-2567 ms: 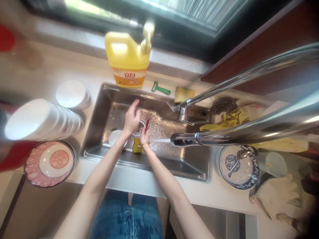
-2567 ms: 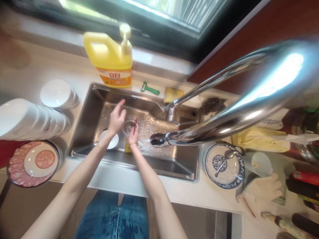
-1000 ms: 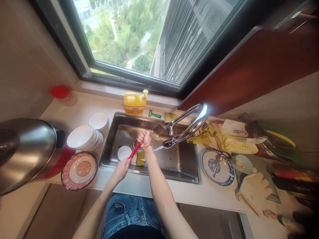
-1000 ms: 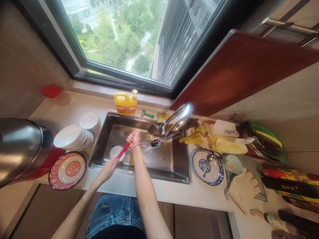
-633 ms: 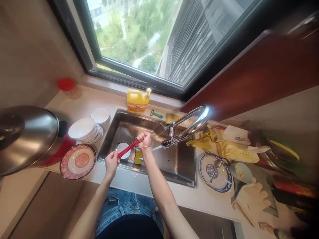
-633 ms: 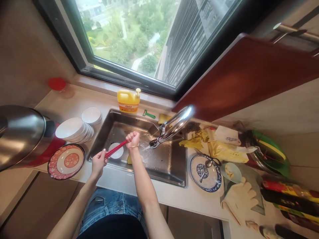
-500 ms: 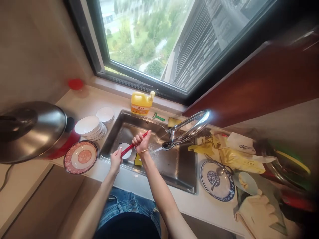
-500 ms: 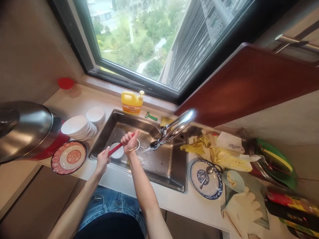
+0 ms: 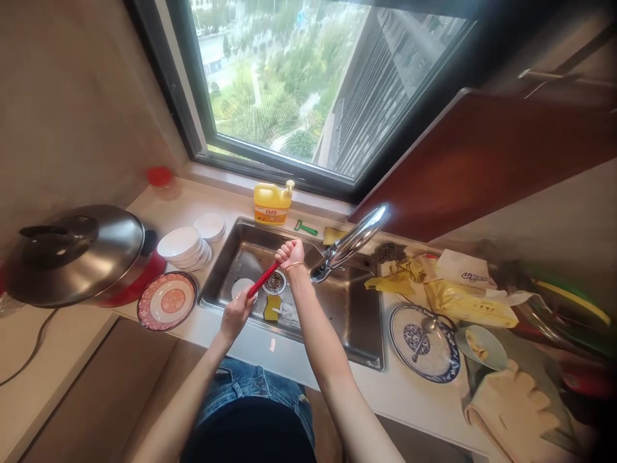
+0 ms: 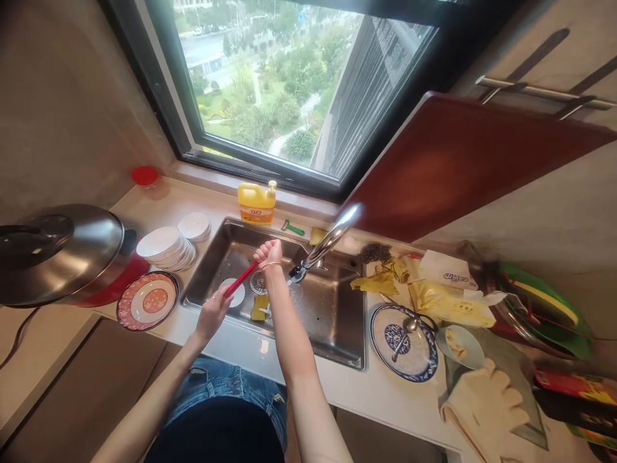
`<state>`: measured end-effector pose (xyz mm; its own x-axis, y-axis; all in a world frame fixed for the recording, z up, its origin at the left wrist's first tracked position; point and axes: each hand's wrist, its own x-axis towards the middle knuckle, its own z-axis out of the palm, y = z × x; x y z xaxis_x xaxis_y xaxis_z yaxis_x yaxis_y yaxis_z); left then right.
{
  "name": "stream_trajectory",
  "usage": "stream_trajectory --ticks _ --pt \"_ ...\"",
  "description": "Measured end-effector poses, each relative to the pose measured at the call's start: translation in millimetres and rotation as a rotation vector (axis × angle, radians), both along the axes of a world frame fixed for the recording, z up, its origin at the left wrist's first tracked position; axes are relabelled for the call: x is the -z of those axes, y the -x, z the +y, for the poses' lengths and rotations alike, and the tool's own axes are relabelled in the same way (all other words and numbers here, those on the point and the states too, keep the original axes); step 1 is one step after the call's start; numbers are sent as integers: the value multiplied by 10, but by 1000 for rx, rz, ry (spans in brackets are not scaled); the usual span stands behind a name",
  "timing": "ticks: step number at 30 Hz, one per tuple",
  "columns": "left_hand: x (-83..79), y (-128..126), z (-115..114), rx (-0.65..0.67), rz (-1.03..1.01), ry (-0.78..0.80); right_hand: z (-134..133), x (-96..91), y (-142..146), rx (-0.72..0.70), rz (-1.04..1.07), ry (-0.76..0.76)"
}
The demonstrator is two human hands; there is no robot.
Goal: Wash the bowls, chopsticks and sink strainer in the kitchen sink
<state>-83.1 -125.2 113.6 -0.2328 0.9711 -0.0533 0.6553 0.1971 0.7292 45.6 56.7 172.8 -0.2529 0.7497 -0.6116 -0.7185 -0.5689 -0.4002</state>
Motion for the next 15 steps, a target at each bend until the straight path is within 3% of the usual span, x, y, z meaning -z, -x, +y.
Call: stream_trajectory --ticks 5,10,12,15 --pt "-117 2 141 -125 -321 24 -228 68 246 245 -82 -151" --pt "-143 -42 349 -129 -1061 419 -686 368 370 -31 45 -239" --pt "-96 -30 347 -105 -1165 467 -803 543 322 -121 59 -226" --pt "17 -13 269 -60 -1072 428 -776 728 197 -182 114 -266"
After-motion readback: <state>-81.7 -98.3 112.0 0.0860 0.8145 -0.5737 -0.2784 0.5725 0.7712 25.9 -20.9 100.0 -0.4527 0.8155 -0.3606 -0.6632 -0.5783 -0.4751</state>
